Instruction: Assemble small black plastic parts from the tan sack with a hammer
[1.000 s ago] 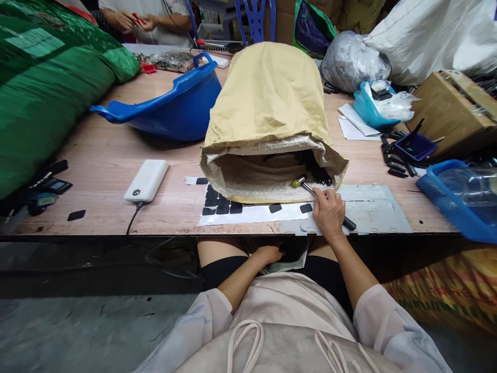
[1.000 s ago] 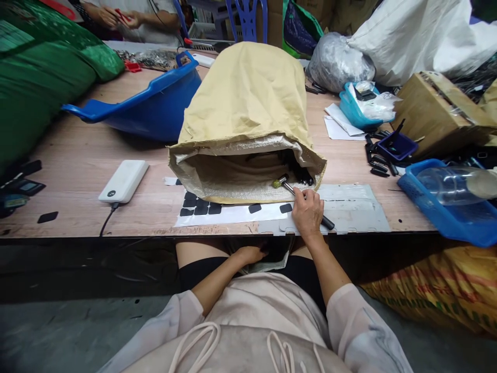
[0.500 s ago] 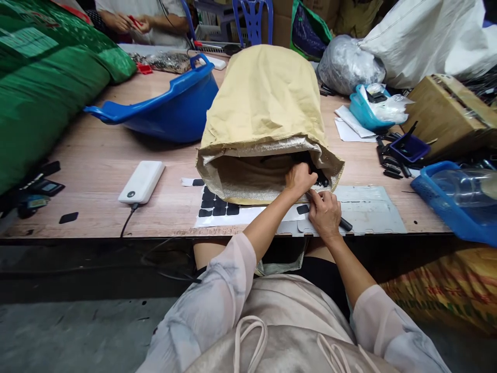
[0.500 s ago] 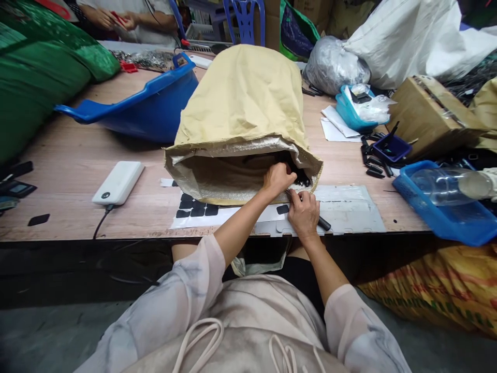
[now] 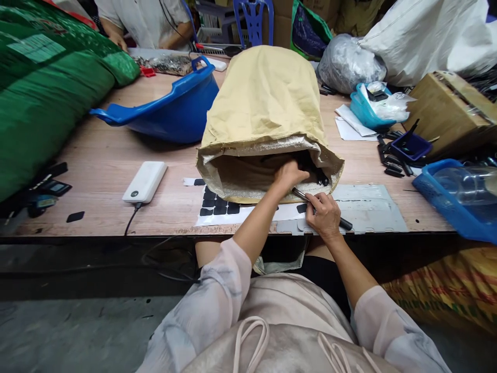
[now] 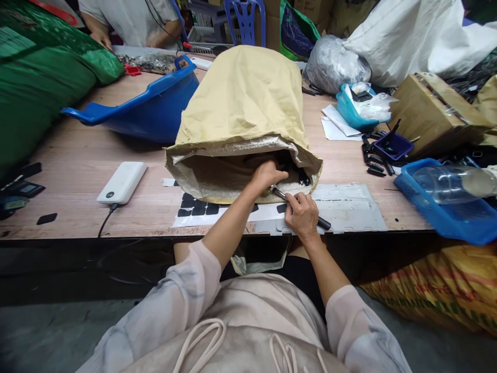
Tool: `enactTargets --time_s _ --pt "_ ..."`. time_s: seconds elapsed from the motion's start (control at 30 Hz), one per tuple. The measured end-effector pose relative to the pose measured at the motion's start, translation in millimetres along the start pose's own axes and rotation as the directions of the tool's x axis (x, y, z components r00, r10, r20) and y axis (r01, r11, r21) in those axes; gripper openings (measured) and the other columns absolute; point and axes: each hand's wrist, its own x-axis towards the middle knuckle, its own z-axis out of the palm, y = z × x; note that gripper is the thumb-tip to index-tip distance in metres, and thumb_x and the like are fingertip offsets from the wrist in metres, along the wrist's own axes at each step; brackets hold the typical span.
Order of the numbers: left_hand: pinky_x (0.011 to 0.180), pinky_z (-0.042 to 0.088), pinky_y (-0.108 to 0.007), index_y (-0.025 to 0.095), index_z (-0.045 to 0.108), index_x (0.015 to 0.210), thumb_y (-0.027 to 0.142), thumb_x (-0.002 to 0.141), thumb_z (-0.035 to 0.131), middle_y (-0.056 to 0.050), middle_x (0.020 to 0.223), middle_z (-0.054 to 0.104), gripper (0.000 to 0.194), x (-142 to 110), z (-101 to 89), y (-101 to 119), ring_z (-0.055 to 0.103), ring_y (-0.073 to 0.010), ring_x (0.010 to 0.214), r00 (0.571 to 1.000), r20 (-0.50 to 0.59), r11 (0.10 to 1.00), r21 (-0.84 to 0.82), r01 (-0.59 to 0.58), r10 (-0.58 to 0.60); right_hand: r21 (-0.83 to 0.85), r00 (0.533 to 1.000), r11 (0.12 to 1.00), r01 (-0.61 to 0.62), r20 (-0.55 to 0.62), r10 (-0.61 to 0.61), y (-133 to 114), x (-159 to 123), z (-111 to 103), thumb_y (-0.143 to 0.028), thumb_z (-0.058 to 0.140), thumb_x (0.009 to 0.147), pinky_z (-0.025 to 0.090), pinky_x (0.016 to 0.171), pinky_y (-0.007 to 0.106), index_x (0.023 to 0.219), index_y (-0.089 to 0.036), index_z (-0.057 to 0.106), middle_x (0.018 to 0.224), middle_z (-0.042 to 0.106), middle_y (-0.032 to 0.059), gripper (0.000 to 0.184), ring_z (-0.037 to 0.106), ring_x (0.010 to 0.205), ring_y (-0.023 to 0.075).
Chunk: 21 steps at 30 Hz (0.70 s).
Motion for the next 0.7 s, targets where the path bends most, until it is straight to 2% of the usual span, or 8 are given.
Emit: enactTargets --time_s 0.03,0.1,0.17,0.23,0.3,0.4,0.53,0.7 --pt "0.071 0.051 -0.030 0.011 0.076 0.088 0.034 0.078 0.075 -0.010 0.080 0.073 0.025 -9 -13.2 -10 0.070 -0.0253 0.081 1.000 0.002 1.000 -0.001 0.025 -0.025 0.000 1.000 1.000 0.000 -0.002 0.000 -1 0 0 -0.018 0.056 0.092 0.040 0.081 0.033 0.120 -0.024 0.076 0.095 0.066 0.0064 0.035 0.052 0.091 0.0223" --pt "0.071 0.049 -0.027 0.013 0.077 0.098 0.035 0.082 0.071 -0.006 0.085 0.074 0.028 -28 -36.1 -34 0.067 -0.0214 0.082 0.999 -0.036 0.999 -0.053 -0.006 0.004 -0.004 1.000 1.000 -0.009 0.008 0.009 -2 1 -1 -0.018 0.056 0.093 0.039 0.081 0.033 0.118 -0.024 0.076 0.096 0.066 0.0066 0.032 0.051 0.091 0.0222" --pt "0.069 0.048 -0.026 0.015 0.078 0.105 0.034 0.082 0.070 -0.003 0.085 0.073 0.030 -45 -48.7 -62 0.065 -0.0190 0.080 0.999 -0.048 0.994 -0.110 -0.020 0.014 -0.014 0.999 1.000 -0.024 0.025 0.024 -3 1 -1 -0.019 0.055 0.094 0.038 0.080 0.033 0.116 -0.023 0.075 0.097 0.065 0.0070 0.030 0.051 0.092 0.0222" --pt "0.068 0.047 -0.026 0.016 0.078 0.106 0.033 0.082 0.071 -0.002 0.083 0.072 0.030 -60 -48.3 -87 0.062 -0.0178 0.076 1.000 -0.027 0.989 -0.149 -0.020 0.017 -0.031 0.999 0.999 -0.034 0.033 0.035 -3 1 -1 -0.020 0.054 0.096 0.037 0.079 0.033 0.117 -0.023 0.074 0.098 0.065 0.0072 0.029 0.050 0.092 0.0222" --pt "0.072 0.048 -0.028 0.018 0.078 0.103 0.031 0.081 0.073 -0.002 0.086 0.073 0.026 -71 -38.4 -102 0.062 -0.0178 0.078 0.998 -0.026 0.984 -0.167 -0.067 0.063 -0.052 0.999 0.998 -0.042 0.027 0.044 -2 1 1 -0.019 0.052 0.097 0.036 0.077 0.033 0.121 -0.023 0.073 0.099 0.065 0.0076 0.032 0.050 0.091 0.0224" --pt "0.084 0.050 -0.031 0.020 0.079 0.101 0.025 0.080 0.076 -0.003 0.097 0.074 0.022 -81 -19.7 -105 0.064 -0.0205 0.092 0.984 -0.065 0.975 -0.135 -0.175 0.168 -0.081 0.999 0.996 -0.048 0.017 0.049 1 2 4 -0.017 0.049 0.097 0.036 0.076 0.034 0.128 -0.024 0.070 0.100 0.064 0.0087 0.038 0.049 0.091 0.0228" --pt "0.100 0.046 -0.039 0.026 0.081 0.103 0.027 0.083 0.078 -0.003 0.100 0.074 0.021 -83 -8.3 -93 0.065 -0.0247 0.104 0.980 -0.043 0.980 -0.028 -0.198 0.197 -0.070 0.998 0.996 -0.055 0.020 0.056 3 6 2 -0.014 0.046 0.097 0.039 0.075 0.033 0.133 -0.023 0.069 0.100 0.063 0.0094 0.043 0.052 0.090 0.0229" --pt "0.098 0.047 -0.037 0.026 0.081 0.102 0.030 0.083 0.080 -0.002 0.100 0.074 0.019 -80 -7.5 -94 0.066 -0.0236 0.102 0.979 -0.031 0.979 -0.028 -0.203 0.202 0.139 0.993 0.983 -0.118 -0.014 0.121 -9 4 -14 -0.024 0.042 0.104 0.048 0.078 0.031 0.138 -0.022 0.065 0.102 0.064 0.0091 0.042 0.060 0.093 0.0217"
